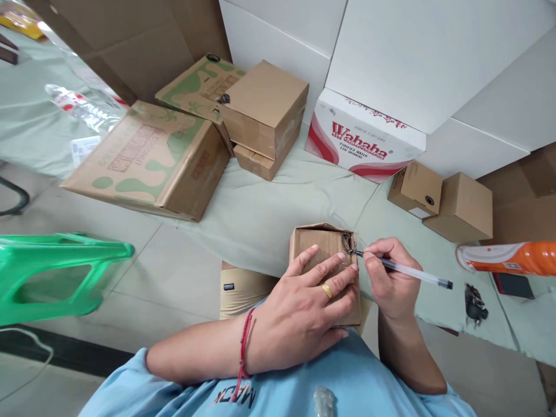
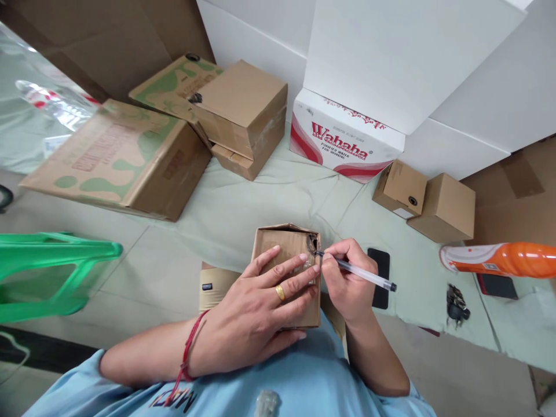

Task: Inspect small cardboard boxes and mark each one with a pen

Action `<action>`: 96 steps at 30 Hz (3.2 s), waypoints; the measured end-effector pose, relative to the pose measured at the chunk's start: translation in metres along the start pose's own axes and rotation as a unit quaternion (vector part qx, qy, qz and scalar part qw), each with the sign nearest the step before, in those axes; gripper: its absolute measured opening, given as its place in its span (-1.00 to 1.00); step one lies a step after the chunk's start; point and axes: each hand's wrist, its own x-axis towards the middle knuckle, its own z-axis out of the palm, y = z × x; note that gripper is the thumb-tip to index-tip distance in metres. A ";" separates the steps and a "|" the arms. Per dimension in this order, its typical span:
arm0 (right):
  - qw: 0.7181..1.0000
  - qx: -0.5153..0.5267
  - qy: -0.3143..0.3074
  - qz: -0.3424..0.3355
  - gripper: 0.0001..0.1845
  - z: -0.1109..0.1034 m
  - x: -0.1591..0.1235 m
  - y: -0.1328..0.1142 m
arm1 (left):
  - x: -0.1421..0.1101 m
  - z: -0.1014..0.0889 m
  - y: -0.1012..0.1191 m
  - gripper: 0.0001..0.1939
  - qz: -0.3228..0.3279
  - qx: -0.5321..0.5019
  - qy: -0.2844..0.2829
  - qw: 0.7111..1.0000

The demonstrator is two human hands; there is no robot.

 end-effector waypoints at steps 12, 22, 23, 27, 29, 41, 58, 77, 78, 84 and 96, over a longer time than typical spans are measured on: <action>0.994 -0.083 0.036 -0.059 -0.95 0.004 0.004 -0.001 | -0.001 0.001 0.000 -0.55 -0.003 -0.002 0.003 1.000; 0.986 -0.114 0.004 -0.122 -0.87 -0.009 -0.001 -0.006 | 0.000 0.002 0.001 -0.53 0.003 0.008 0.003 1.000; 0.985 -0.117 -0.001 -0.128 -0.87 -0.009 -0.001 -0.006 | 0.000 0.002 0.001 -0.53 0.004 0.009 0.005 1.000; 0.983 -0.133 -0.012 -0.128 -0.85 -0.008 0.000 -0.008 | 0.000 0.002 0.001 -0.57 0.008 0.011 0.008 1.000; 0.980 -0.146 -0.009 -0.135 -0.86 -0.007 0.001 -0.010 | 0.001 0.002 0.001 -0.58 0.007 0.010 0.007 1.000; 0.961 -0.211 0.019 -0.180 -0.87 0.002 0.005 -0.011 | 0.001 0.001 0.000 -0.63 0.005 0.001 0.011 1.000; 0.988 -0.080 0.125 -0.051 -0.79 -0.010 0.009 0.011 | 0.000 0.002 0.001 -0.57 0.003 0.006 0.017 1.000; 0.870 -0.442 0.024 0.219 0.00 -0.066 -0.043 0.158 | 0.037 0.022 -0.004 -0.55 -0.034 0.025 0.079 0.996; 0.855 -0.461 0.012 0.237 0.06 -0.070 -0.051 0.161 | 0.037 0.022 -0.004 -0.56 -0.037 0.025 0.078 0.996; 0.818 -0.472 -0.080 0.318 0.01 -0.064 -0.092 0.172 | 0.039 0.020 -0.006 -0.52 -0.026 0.000 0.090 0.996; 0.818 -0.426 -0.045 0.383 0.09 -0.079 -0.081 0.198 | 0.008 0.012 -0.010 -0.53 -0.007 -0.024 0.311 0.950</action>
